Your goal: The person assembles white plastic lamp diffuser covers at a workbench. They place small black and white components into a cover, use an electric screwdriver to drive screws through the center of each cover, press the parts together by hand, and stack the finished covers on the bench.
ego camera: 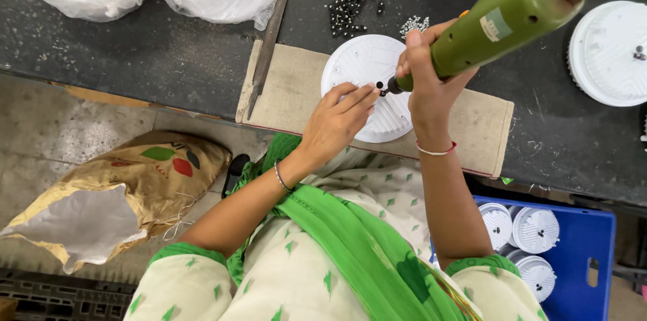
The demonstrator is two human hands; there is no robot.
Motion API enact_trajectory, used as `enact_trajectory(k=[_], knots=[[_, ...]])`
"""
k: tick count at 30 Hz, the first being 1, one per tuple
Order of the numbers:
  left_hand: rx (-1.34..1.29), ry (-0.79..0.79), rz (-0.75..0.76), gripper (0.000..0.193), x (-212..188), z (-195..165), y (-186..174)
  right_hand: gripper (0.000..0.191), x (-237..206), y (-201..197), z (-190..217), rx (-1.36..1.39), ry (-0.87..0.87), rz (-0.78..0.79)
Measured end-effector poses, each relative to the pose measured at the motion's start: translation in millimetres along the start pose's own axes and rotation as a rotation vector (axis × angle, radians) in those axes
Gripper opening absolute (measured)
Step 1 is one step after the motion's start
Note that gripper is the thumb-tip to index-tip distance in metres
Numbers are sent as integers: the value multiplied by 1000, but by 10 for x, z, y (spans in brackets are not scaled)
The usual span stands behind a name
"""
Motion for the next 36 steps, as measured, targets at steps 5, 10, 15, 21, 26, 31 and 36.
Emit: enact_trajectory(k=[5,10,15,21,26,31,36], knots=[[25,24,2,39,5,-10,2,17,-5,5,-23,6,29,-13],[34,20,1,40,13,-7,21,16,14,-10,-25,5,21,-13],[21,-34,17,38,-37,2,45,28,24,-2,-10,39,-6,-23],[42,-165,21,58,-75,95,44,34,39,-1,31,152,-41,-57],[100,-221,2,79,-65,140,68,35,35,36,-18,134,-34,-45],[50,-256,64,101,-40,159,81,16,-4,59,-67,97,-17,5],[17,-282,107,112,-11,152,74,16,29,52,-88,81,-15,-8]])
Point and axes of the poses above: each hand's wrist, its own x-axis towards the middle knuckle, its own y-axis out of the palm, z = x × y, the point moved 4 cm from there along x, towards the middle knuckle, and after that the axes turned 8 degrees about -y, right-handed, at the moved point
